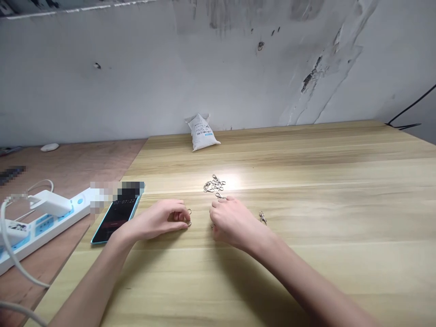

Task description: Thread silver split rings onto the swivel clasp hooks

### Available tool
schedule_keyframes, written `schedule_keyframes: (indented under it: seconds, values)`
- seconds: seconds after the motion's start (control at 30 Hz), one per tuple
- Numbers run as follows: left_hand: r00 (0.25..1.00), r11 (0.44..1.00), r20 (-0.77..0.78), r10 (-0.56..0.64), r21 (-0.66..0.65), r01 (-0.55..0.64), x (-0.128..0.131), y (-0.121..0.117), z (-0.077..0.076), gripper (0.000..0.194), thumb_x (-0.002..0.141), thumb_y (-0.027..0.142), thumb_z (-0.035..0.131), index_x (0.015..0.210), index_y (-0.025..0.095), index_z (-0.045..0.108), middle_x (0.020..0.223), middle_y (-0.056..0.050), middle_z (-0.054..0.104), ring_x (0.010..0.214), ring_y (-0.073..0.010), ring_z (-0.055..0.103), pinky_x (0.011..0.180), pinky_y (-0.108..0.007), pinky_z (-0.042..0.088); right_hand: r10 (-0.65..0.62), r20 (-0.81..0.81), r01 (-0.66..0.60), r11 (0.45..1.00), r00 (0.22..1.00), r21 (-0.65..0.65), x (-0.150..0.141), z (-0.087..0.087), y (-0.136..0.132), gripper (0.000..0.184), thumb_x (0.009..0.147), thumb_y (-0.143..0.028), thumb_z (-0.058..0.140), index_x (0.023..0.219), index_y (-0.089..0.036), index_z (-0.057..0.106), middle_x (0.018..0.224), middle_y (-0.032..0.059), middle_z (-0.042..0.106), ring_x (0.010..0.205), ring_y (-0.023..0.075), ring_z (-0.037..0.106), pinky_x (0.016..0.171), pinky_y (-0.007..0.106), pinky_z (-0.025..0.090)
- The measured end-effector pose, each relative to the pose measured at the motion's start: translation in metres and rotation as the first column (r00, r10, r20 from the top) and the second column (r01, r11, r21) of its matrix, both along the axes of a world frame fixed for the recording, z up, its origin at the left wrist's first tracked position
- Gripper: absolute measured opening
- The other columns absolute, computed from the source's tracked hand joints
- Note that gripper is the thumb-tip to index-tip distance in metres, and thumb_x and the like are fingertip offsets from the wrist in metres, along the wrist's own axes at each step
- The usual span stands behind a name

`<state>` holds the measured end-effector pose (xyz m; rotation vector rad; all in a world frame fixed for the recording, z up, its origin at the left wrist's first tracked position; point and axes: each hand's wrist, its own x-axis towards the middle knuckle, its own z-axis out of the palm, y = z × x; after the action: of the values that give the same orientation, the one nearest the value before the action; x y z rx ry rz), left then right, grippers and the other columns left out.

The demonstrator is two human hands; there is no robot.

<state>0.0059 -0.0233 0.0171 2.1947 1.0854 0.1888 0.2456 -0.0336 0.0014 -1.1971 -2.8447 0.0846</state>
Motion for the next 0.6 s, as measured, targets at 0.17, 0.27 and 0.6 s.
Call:
schedule_keyframes:
  seconds: [0.17, 0.27, 0.6]
  values:
    - [1.000, 0.996, 0.004, 0.006, 0.086, -0.006, 0.002, -0.001, 0.003, 0.017, 0.091, 0.026, 0.054, 0.083, 0.020, 0.068, 0.079, -0.001, 0.063, 0.073, -0.0144, 0.056, 0.066, -0.027, 0.042, -0.017, -0.103, 0.008, 0.996, 0.995, -0.089, -0.010, 0.001, 0.009, 0.012, 0.065, -0.010, 0.051, 0.058, -0.018, 0.047, 0.061, 0.0007, 0.057, 0.052, 0.0107, 0.035, 0.055, 0.028, 0.024]
    - [1.000, 0.996, 0.024, 0.015, 0.090, -0.017, 0.007, -0.003, 0.002, 0.013, 0.090, 0.027, 0.056, 0.088, 0.020, 0.066, 0.083, -0.002, 0.064, 0.075, -0.0146, 0.058, 0.069, -0.028, 0.044, -0.061, -0.183, 0.036, 0.990, 0.981, -0.135, -0.007, -0.001, 0.011, 0.011, 0.069, -0.010, 0.052, 0.062, -0.018, 0.049, 0.064, 0.0000, 0.059, 0.055, 0.0107, 0.040, 0.056, 0.027, 0.027]
    - [1.000, 0.987, -0.012, -0.002, 0.162, 0.004, 0.013, -0.008, 0.006, 0.015, 0.090, 0.033, 0.059, 0.096, 0.024, 0.070, 0.088, -0.002, 0.062, 0.078, -0.0155, 0.058, 0.068, -0.029, 0.042, -0.101, -0.273, 0.036, 0.972, 0.957, -0.232, 0.006, -0.003, 0.011, 0.010, 0.073, -0.011, 0.057, 0.069, -0.019, 0.053, 0.069, -0.0005, 0.063, 0.060, 0.0112, 0.049, 0.055, 0.025, 0.030]
